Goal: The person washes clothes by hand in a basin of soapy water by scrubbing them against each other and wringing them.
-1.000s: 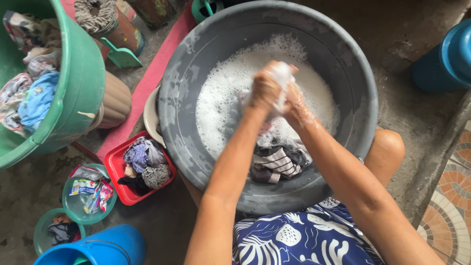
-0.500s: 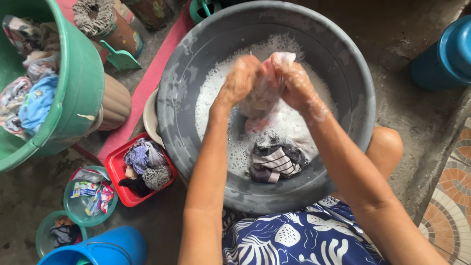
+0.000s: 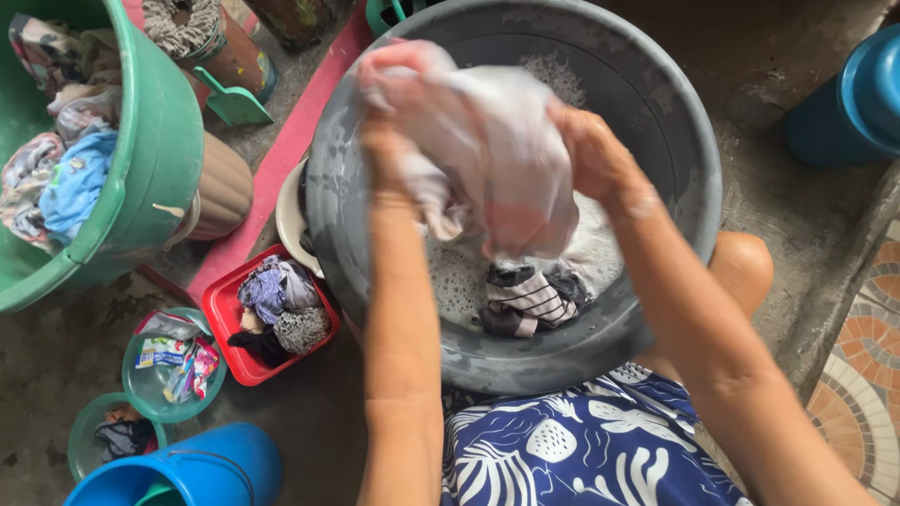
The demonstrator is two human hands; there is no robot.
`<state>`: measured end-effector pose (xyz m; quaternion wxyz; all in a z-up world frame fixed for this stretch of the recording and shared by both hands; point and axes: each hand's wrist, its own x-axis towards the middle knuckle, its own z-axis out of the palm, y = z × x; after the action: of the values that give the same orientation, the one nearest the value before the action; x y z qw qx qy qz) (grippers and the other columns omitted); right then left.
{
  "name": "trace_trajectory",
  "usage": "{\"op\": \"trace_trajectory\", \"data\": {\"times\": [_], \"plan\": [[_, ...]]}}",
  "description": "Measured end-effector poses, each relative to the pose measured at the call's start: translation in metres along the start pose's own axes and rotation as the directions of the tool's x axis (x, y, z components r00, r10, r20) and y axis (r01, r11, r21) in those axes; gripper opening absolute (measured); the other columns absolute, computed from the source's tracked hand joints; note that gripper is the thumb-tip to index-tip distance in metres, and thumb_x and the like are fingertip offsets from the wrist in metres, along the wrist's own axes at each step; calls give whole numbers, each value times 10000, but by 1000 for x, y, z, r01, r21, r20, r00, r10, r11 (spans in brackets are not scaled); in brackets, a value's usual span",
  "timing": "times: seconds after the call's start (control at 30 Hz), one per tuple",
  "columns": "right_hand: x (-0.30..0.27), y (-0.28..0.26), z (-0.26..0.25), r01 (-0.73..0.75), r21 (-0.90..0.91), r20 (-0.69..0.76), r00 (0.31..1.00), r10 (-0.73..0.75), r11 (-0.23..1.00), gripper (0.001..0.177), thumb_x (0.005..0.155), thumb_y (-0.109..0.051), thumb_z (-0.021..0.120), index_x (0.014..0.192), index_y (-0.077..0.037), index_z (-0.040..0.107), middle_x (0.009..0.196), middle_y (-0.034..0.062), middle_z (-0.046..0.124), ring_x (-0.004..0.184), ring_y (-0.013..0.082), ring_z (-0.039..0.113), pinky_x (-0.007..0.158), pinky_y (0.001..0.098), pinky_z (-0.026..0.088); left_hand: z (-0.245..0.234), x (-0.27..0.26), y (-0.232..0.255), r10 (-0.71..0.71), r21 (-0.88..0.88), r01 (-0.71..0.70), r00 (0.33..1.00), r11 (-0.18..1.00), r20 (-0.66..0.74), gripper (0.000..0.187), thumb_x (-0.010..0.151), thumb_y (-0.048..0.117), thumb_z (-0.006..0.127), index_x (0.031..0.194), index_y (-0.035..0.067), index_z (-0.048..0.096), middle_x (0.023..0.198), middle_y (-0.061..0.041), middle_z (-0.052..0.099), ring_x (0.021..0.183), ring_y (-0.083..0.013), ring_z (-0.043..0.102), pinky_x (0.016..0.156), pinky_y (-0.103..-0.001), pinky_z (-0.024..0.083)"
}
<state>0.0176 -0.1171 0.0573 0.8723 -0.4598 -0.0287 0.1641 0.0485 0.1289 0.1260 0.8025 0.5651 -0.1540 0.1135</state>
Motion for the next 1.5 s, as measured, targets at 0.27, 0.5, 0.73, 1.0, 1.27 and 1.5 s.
{"op": "trace_trajectory", "data": {"times": [0.27, 0.5, 0.73, 1.0, 1.27, 1.5], "plan": [[28, 74, 14, 252, 276, -429, 896, -116, 927, 319, 956, -228, 688, 1189, -9, 674, 1067, 66, 697, 941, 163, 657, 850, 335, 556, 92, -57, -113, 130, 660, -246, 967, 710, 220, 83, 922, 167, 711, 989, 121, 729, 906, -74, 707, 824, -216, 689, 744, -383, 557], [38, 99, -33, 217, 247, -310, 941, -135, 944, 305, 962, -162, 655, 1212, 7, 611, 1074, 63, 638, 947, 166, 608, 825, 344, 534, 107, -47, -100, 105, 740, -244, 968, 627, 230, 69, 861, 145, 698, 926, 126, 712, 693, -72, 699, 625, -238, 717, 599, -399, 593], [22, 128, -71, 314, -680, 236, 949, -208, 662, 302, 967, -96, 621, 1235, 23, 549, 1082, 59, 578, 954, 168, 559, 801, 354, 512, 109, 24, -53, -104, 742, -87, 973, 664, 207, 291, 922, 382, 784, 842, 119, 690, 708, -27, 719, 643, -177, 753, 556, -351, 612], [-4, -21, 20, -82, -110, 109, 990, 94, 991, 493, 968, -388, 595, 1314, -37, 603, 1234, 130, 708, 1136, 237, 697, 999, 381, 557, -7, -8, -70, -412, 429, 165, 700, 888, 584, 857, 796, 354, 865, 1478, 102, 412, 1526, -150, 463, 1424, -259, 429, 1186, -450, 369], [-46, -121, 56, 186, 97, 178, 963, -201, 978, 503, 1088, -420, 557, 1422, -44, 571, 1315, 155, 618, 1223, 291, 593, 1131, 481, 474, -97, -35, -97, -364, 193, 311, 845, 931, 393, 433, 977, 291, 789, 1288, 2, 706, 1183, -123, 695, 1118, -216, 651, 1023, -391, 535], [6, -17, 27, -11, 438, -82, 995, 53, 899, 544, 970, -529, 545, 1152, -18, 579, 1218, 189, 682, 1196, 363, 668, 1059, 577, 541, 31, -45, -102, -198, 197, 174, 974, 965, 107, 371, 954, 318, 697, 1238, 89, 630, 1034, -87, 705, 922, -219, 702, 799, -420, 594]]}}
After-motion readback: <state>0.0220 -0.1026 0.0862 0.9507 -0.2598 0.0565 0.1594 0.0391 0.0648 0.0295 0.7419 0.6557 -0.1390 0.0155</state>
